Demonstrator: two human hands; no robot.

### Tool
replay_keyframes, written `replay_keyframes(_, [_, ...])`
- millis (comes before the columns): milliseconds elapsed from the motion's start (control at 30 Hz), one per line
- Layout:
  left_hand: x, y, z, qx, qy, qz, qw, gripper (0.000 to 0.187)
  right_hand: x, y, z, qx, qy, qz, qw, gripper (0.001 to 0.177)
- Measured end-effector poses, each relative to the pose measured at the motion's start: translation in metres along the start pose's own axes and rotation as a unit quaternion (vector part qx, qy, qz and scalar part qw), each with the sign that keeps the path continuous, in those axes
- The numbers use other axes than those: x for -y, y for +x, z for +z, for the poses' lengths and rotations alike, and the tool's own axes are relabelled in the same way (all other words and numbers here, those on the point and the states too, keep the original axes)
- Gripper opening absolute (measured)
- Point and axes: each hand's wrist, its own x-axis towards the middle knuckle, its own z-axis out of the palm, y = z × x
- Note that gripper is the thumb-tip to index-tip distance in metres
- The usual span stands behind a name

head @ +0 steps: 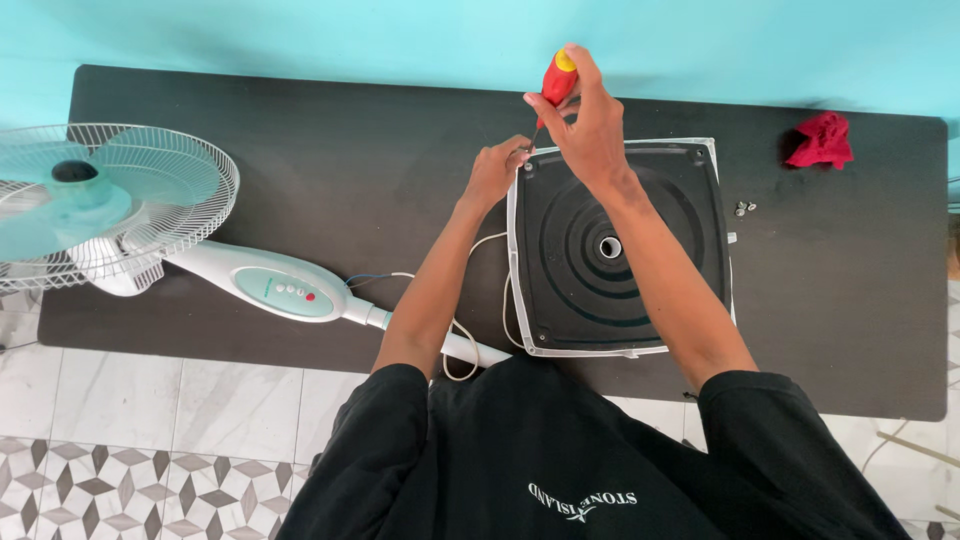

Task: The person removes the fan head from the stand and places it on the table. They then flip the fan base over, use a screwdriver to remove four screws from the underside, and lift off the black base cover, leaving the components separated on the table.

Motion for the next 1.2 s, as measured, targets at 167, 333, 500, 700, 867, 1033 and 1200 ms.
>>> replay_keyframes(167, [0.002, 0.001, -0.005, 0.027, -0.02, -0.009, 0.999, 0.011, -0.002, 0.012, 0.003, -0.002, -0.011, -0.006, 1.0, 0.073])
replay_keyframes(333, [0.002, 0.002, -0.003, 0.036, -0.032, -0.006, 0.999, 0.017, -0.003, 0.013, 0.003, 0.003, -0.014, 0.01, 1.0, 0.072])
replay_keyframes(500, [0.005, 0.005, -0.002, 0.027, -0.042, 0.031, 0.998, 0.021, -0.004, 0.015, 0.005, 0.001, -0.023, 0.003, 1.0, 0.073])
replay_keyframes(700, [0.007, 0.003, -0.004, 0.04, -0.046, 0.006, 0.998, 0.023, -0.001, 0.016, 0.011, -0.013, -0.035, -0.004, 0.999, 0.074])
replay_keyframes(867, [0.006, 0.001, -0.004, 0.039, -0.091, 0.003, 0.995, 0.02, 0.001, 0.016, 0.017, -0.03, -0.04, -0.012, 0.999, 0.07])
replay_keyframes(1033, [0.004, -0.002, 0.001, 0.016, -0.024, 0.019, 0.999, 0.013, -0.001, 0.019, 0.02, -0.036, -0.042, 0.008, 0.998, 0.069])
replay_keyframes(1200, [0.004, 0.0, 0.002, 0.002, -0.042, 0.024, 0.999, 0.014, -0.005, 0.023, 0.017, -0.05, -0.068, -0.002, 0.996, 0.07])
